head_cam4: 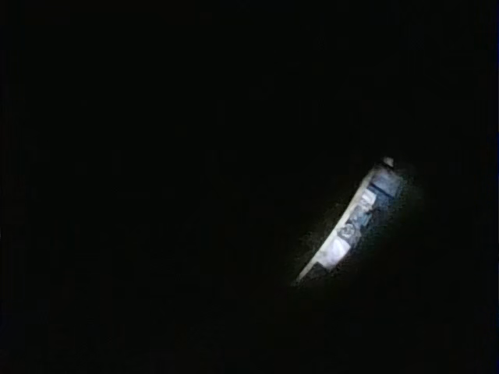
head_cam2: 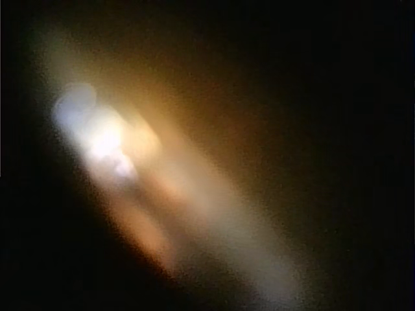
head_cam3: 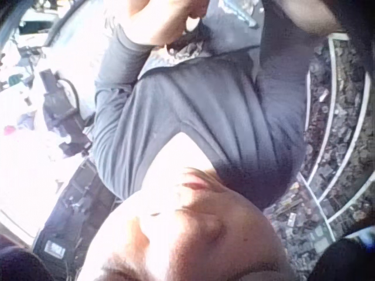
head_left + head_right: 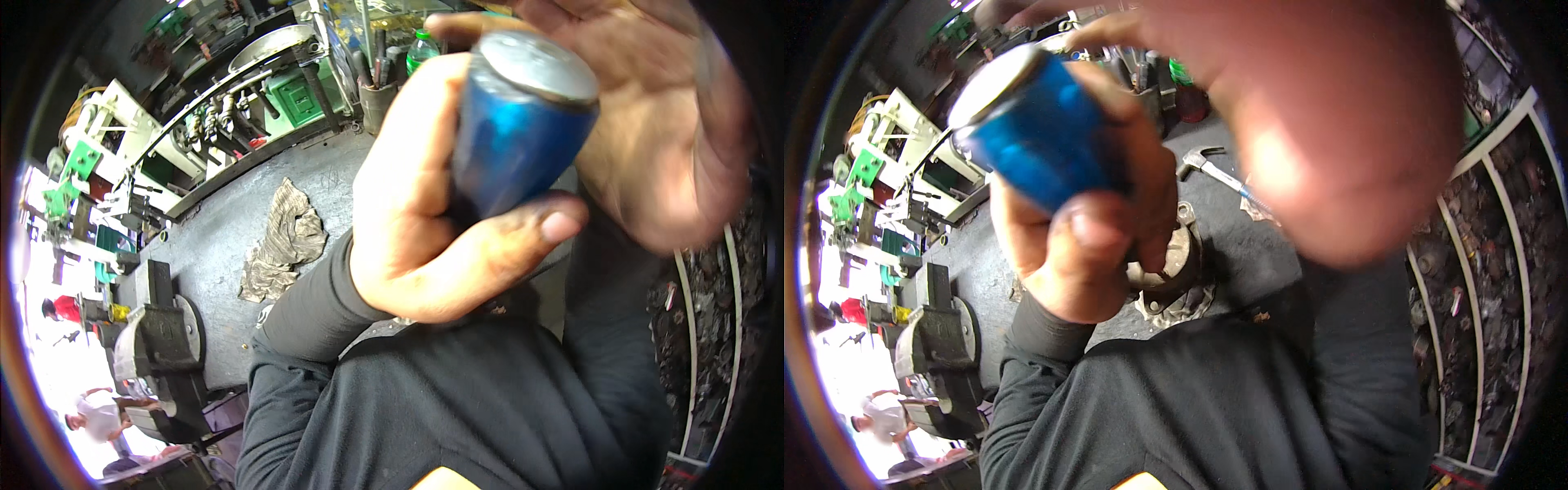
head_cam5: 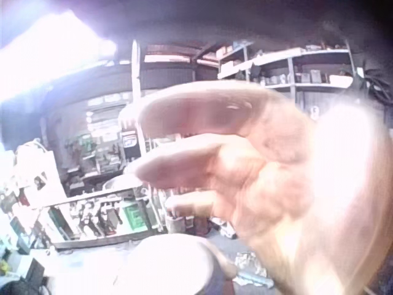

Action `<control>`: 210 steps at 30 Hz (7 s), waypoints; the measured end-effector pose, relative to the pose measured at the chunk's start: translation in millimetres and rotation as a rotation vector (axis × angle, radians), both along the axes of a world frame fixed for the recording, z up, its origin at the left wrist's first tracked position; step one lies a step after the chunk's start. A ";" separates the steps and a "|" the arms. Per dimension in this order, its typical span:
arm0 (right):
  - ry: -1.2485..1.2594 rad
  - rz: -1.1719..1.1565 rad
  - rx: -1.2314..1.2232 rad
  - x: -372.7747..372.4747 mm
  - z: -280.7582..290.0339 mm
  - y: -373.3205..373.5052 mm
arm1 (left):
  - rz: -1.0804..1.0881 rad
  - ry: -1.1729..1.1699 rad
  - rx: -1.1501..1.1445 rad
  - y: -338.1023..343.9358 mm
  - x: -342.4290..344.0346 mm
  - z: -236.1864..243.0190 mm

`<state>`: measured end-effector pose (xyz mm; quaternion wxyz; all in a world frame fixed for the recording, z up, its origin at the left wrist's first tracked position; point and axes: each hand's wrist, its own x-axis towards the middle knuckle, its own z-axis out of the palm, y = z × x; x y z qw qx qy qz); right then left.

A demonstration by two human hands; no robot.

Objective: The person disassembles a cylindrical mechanical component on a workbench. They use a hammer and a blue-handled screwdriver to remove fasteners, then use a T-handle wrench to loosen and remove a bolt. The person removes a small metal pin and places it on the bench.

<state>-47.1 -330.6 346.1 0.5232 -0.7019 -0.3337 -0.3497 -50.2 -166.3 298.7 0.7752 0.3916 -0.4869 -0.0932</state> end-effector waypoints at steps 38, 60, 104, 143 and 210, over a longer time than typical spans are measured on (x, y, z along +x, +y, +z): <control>0.407 0.188 0.012 -65.2 27.1 82.7 | 0.700 -0.121 0.263 93.0 22.0 -208.4; 0.126 0.349 0.155 -104.2 44.7 14.1 | 0.698 -0.088 0.253 88.3 20.1 -204.2; 0.713 1.919 0.233 11.7 13.7 55.2 | 0.652 -0.139 0.253 93.8 24.6 -201.2; 0.135 0.332 -1.192 -43.0 126.5 55.7 | -0.432 0.004 0.169 41.2 31.4 -49.7; 0.267 0.043 -1.632 -63.7 171.4 64.3 | -0.517 0.027 0.180 29.8 31.2 -52.4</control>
